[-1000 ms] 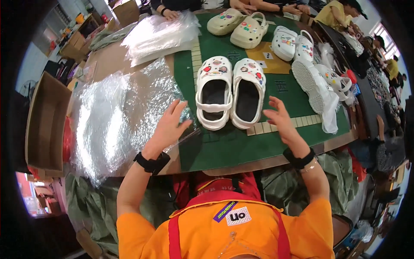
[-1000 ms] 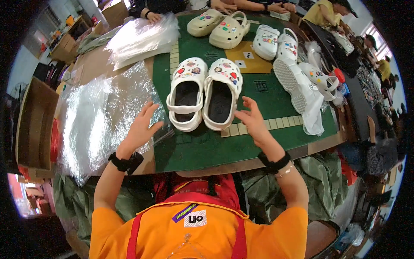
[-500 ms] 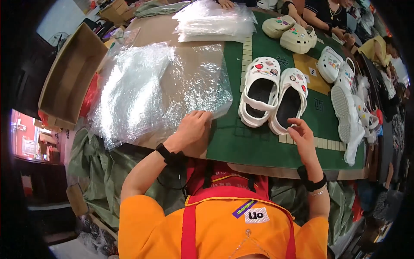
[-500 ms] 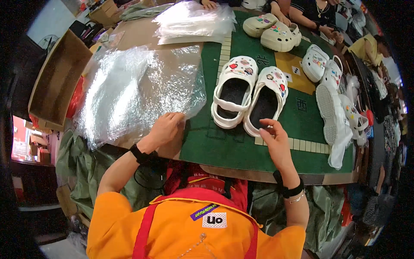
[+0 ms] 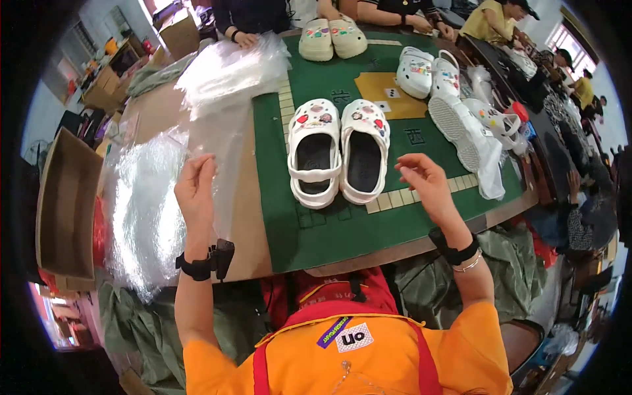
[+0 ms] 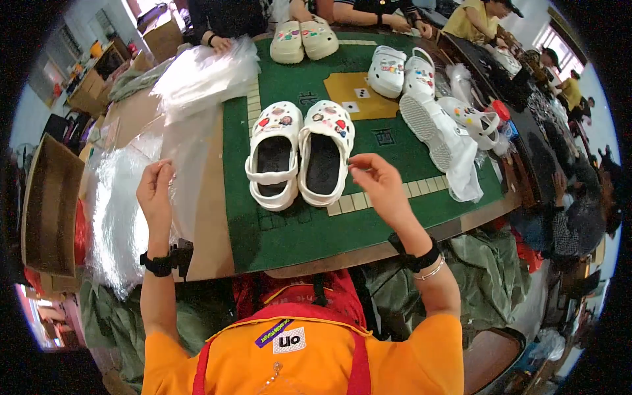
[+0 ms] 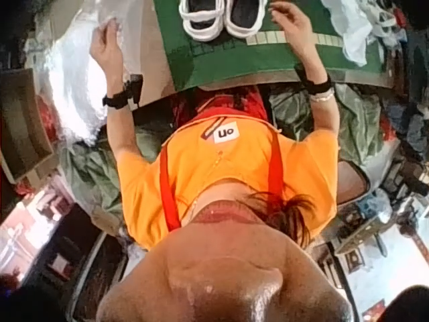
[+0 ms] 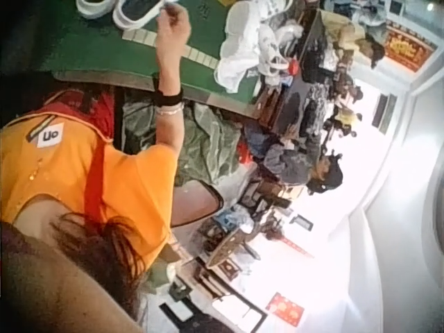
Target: The person is packaging decorative clogs and slides into plastic bags and arranging them on a table for shipment.
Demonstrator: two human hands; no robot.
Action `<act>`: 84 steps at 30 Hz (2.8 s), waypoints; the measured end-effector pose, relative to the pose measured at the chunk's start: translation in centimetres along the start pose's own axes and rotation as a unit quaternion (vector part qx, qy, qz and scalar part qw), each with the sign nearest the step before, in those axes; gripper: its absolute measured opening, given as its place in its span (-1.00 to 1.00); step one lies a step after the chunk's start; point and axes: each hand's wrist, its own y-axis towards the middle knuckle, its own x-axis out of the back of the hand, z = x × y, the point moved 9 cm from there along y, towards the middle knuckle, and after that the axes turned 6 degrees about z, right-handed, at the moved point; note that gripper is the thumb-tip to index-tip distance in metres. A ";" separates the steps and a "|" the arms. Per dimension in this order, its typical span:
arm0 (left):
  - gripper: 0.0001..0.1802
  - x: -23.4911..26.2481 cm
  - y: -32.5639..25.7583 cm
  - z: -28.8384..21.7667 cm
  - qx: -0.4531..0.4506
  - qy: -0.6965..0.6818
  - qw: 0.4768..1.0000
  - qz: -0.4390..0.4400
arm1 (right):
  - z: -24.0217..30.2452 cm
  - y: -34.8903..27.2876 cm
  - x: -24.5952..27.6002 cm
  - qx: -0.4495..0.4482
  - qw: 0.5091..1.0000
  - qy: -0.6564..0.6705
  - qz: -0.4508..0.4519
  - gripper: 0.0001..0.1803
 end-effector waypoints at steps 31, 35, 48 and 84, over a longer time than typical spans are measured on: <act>-0.88 -11.6 -7.7 -2.8 -0.252 0.343 0.868 0.258 | -3.4 2.4 -5.3 -0.057 0.974 0.218 0.036 -0.76; -0.92 -7.9 -4.3 -4.2 -0.227 0.276 0.916 0.185 | -2.6 3.2 -5.2 -0.053 0.970 0.237 0.017 -0.58; -0.85 -5.8 -3.7 -3.7 -0.208 0.263 0.922 0.194 | -1.6 3.6 -7.8 -0.057 0.976 0.184 0.097 -0.67; -0.58 -14.2 -5.9 -5.5 -0.177 0.160 0.874 0.424 | 2.2 0.8 -12.2 0.090 0.961 0.188 0.183 -0.62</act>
